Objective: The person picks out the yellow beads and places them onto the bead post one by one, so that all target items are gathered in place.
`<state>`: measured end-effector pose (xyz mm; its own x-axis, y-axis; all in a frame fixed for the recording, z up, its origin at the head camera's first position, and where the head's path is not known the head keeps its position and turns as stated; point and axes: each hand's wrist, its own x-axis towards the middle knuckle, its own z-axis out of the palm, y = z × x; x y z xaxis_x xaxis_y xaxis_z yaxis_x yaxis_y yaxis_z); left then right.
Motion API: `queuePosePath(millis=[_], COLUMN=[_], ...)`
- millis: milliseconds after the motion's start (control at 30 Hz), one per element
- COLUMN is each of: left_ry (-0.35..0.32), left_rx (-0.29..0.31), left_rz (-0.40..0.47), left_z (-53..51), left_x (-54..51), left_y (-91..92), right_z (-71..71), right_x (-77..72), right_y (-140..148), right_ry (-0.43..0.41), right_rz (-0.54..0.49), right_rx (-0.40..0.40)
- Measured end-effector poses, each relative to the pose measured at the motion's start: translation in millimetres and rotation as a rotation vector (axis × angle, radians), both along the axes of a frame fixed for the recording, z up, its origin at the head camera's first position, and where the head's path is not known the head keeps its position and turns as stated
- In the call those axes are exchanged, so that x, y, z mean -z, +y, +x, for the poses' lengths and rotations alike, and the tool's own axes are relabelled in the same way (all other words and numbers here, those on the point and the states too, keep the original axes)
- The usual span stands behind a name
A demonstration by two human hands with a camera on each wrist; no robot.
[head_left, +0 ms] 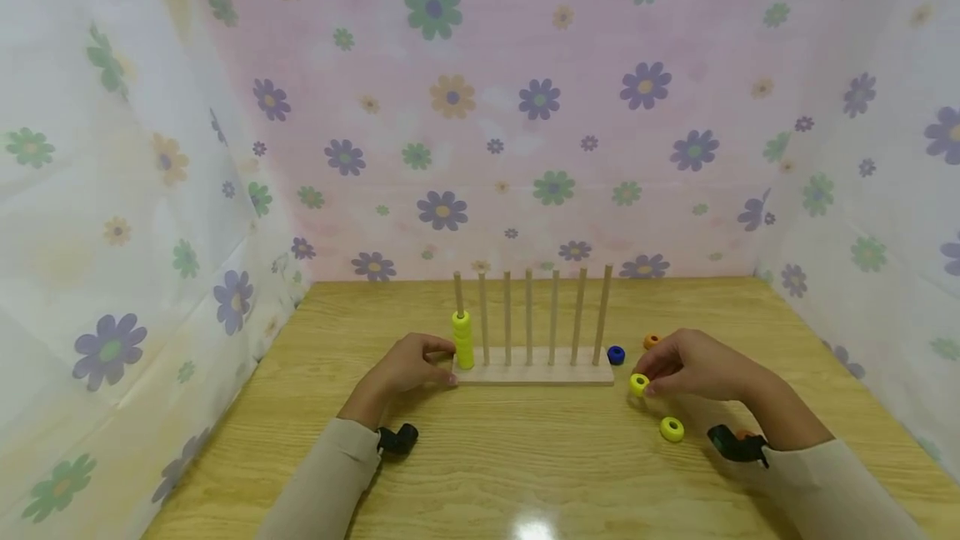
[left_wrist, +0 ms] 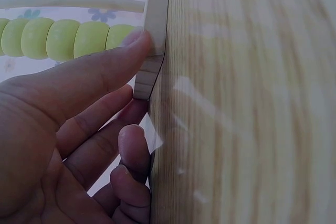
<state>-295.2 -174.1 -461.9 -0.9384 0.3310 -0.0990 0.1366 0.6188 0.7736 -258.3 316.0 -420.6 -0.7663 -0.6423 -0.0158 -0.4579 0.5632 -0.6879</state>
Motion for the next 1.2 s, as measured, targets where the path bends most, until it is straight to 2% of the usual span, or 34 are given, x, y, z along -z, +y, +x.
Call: queuePosePath(millis=[200, 533, 833, 1200], left_ry=[0.008, 0.020, 0.015, 0.015], left_rx=[-0.012, 0.020, 0.005, -0.010], left_rz=[0.005, 0.014, 0.007, -0.004], left_z=[-0.1, 0.3, 0.6, 0.4], left_x=[-1.3, 1.3, 1.6, -0.3], left_y=[-1.2, 1.1, 3.8, 4.4], right_z=[2.0, 3.6, 4.7, 2.9], right_x=[-10.4, -29.9, -47.7, -68.6], right_y=[-5, -12, -22, -31], right_ry=[0.057, 0.066, 0.120, 0.193], right_rz=[0.021, 0.036, 0.019, 0.101], right_rx=[0.017, 0.031, 0.017, 0.047])
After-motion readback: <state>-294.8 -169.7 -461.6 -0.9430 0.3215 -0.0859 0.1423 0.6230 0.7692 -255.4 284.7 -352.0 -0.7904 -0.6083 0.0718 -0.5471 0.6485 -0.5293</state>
